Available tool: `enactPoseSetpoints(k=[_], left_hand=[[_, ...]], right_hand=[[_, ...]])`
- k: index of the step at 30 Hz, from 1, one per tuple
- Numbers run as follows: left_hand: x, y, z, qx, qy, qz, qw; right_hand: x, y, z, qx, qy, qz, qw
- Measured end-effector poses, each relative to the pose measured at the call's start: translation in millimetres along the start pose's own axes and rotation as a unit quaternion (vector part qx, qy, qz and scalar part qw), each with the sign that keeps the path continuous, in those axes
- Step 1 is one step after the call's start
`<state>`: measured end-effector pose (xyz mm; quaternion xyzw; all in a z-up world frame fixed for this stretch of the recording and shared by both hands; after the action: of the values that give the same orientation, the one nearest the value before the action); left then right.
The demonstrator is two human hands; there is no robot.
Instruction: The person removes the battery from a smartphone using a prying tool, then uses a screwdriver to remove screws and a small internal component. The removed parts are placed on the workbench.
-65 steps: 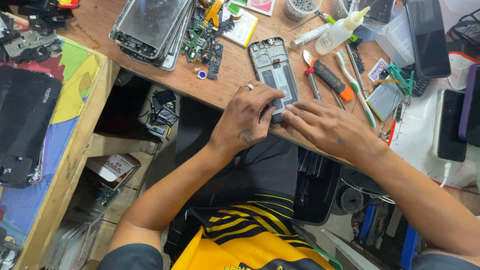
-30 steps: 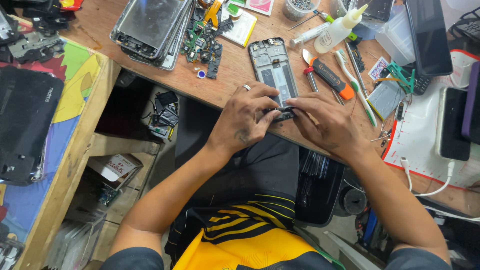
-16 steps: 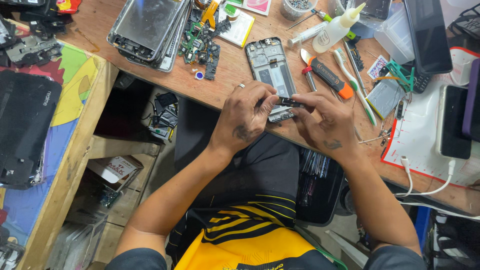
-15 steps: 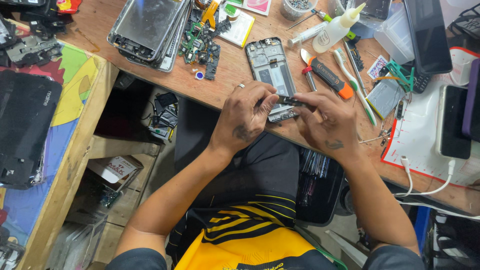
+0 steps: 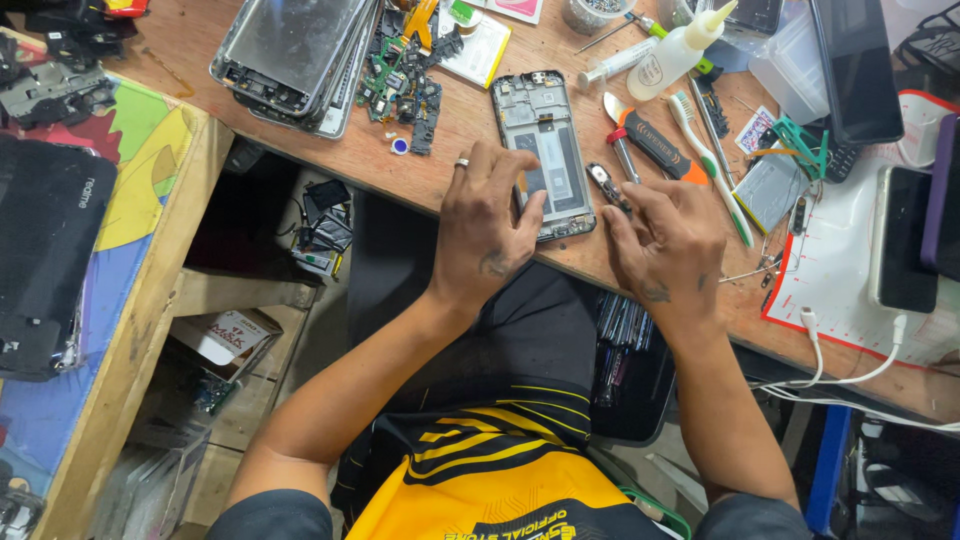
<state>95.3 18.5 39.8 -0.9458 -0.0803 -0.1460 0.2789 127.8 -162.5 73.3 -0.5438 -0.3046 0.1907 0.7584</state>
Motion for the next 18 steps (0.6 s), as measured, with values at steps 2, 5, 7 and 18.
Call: enactPoseSetpoints(k=[2, 5, 7, 18], left_hand=[[2, 5, 6, 0.002, -0.022, 0.018, 1.0], [2, 6, 7, 0.016, -0.017, 0.01, 1.0], [2, 6, 6, 0.019, -0.008, 0.0, 1.0], [2, 2, 8, 0.008, -0.018, -0.01, 1.0]], right_hand=[[2, -4, 9, 0.013, -0.037, -0.007, 0.999], [6, -3, 16, 0.091, -0.08, 0.016, 0.992], [8, 0, 22, 0.104, -0.111, 0.042, 0.987], [21, 3, 35, 0.094, -0.169, 0.095, 0.977]])
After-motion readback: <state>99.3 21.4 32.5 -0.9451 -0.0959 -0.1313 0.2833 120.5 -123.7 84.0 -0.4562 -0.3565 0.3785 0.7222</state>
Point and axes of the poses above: each hand's wrist, its own x-axis towards the middle knuckle, its own y-axis out of the palm, z = x × y, the point moved 10 cm from there along x, towards the middle knuckle, and after that the axes turned 15 degrees about z, right-handed, at the moved point
